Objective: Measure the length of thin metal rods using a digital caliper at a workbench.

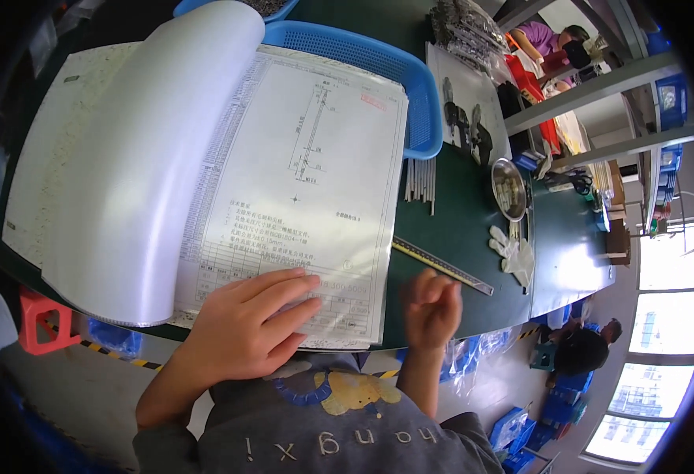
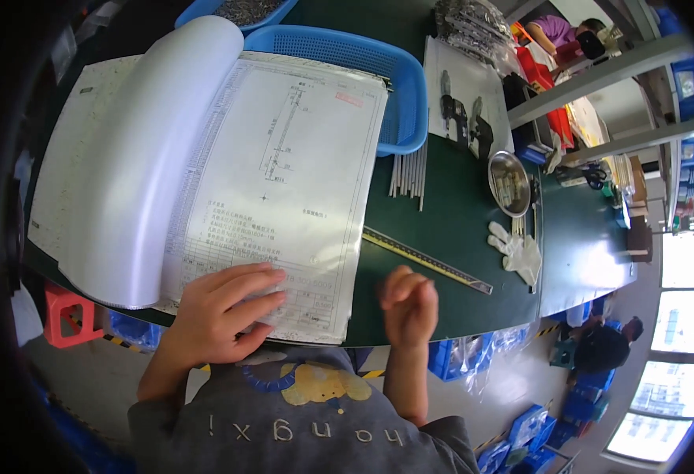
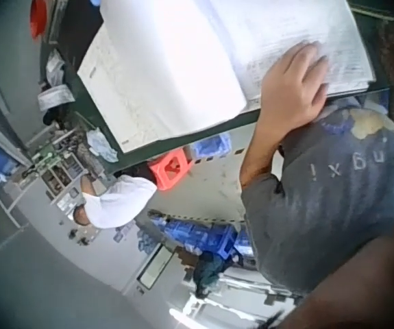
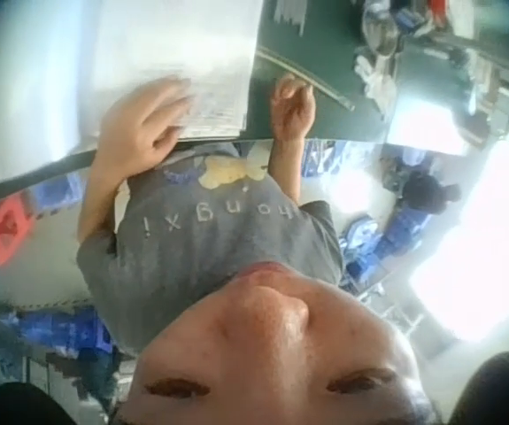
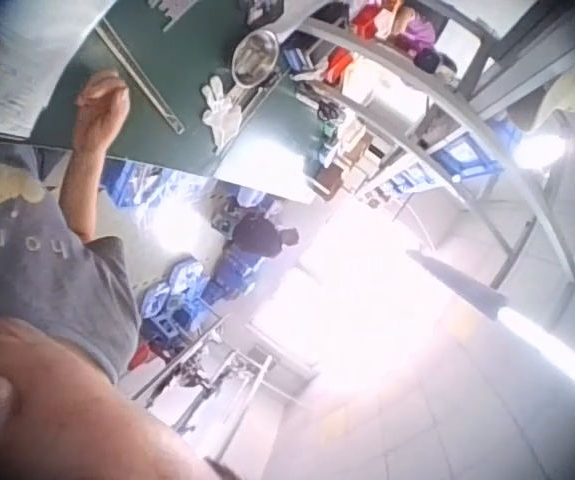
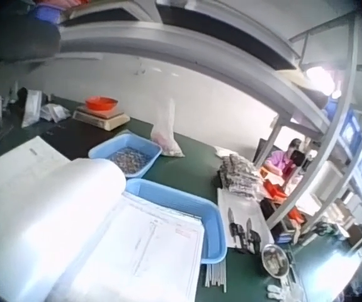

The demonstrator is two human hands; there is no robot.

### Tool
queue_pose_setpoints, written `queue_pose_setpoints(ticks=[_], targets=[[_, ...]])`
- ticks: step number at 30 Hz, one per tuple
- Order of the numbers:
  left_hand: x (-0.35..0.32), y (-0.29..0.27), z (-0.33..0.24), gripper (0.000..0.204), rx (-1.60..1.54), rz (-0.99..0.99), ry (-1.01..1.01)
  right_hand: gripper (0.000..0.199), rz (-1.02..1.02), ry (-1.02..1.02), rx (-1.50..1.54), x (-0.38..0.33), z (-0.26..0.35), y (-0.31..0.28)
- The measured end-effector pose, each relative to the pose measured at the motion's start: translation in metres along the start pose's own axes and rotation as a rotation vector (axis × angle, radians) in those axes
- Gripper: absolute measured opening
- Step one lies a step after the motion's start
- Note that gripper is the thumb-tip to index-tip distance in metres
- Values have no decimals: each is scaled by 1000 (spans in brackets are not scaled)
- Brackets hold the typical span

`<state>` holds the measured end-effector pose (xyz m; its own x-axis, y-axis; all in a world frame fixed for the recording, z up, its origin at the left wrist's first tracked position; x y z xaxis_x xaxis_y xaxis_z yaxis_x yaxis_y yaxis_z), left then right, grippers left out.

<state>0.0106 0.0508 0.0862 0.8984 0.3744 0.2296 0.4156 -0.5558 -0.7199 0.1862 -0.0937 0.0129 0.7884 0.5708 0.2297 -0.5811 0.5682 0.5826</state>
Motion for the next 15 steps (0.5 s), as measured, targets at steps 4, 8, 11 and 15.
queue_pose_setpoints(ticks=[4,8,11,15], targets=[[2,-4,0,32,-37,-12,-20,34,226,34,-535,-15,-31,-3],[4,-4,5,32,-65,-6,-29,37,272,54,-647,-13,-35,16],[5,-5,4,32,-96,2,-36,39,292,20,-661,-13,-36,18],[6,-7,2,32,-127,-2,-34,44,300,-20,-673,-16,-35,9]])
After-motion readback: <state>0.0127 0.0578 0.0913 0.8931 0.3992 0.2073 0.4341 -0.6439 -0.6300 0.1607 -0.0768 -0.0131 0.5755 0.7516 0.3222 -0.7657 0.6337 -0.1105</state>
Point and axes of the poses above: each hand's wrist, its own x-axis towards the middle knuckle, its own y-axis out of the palm, z = x × y, the point moved 8 cm from there along x, towards the middle knuckle, and after that the axes turned 14 degrees about -y, right-handed, at the moved point
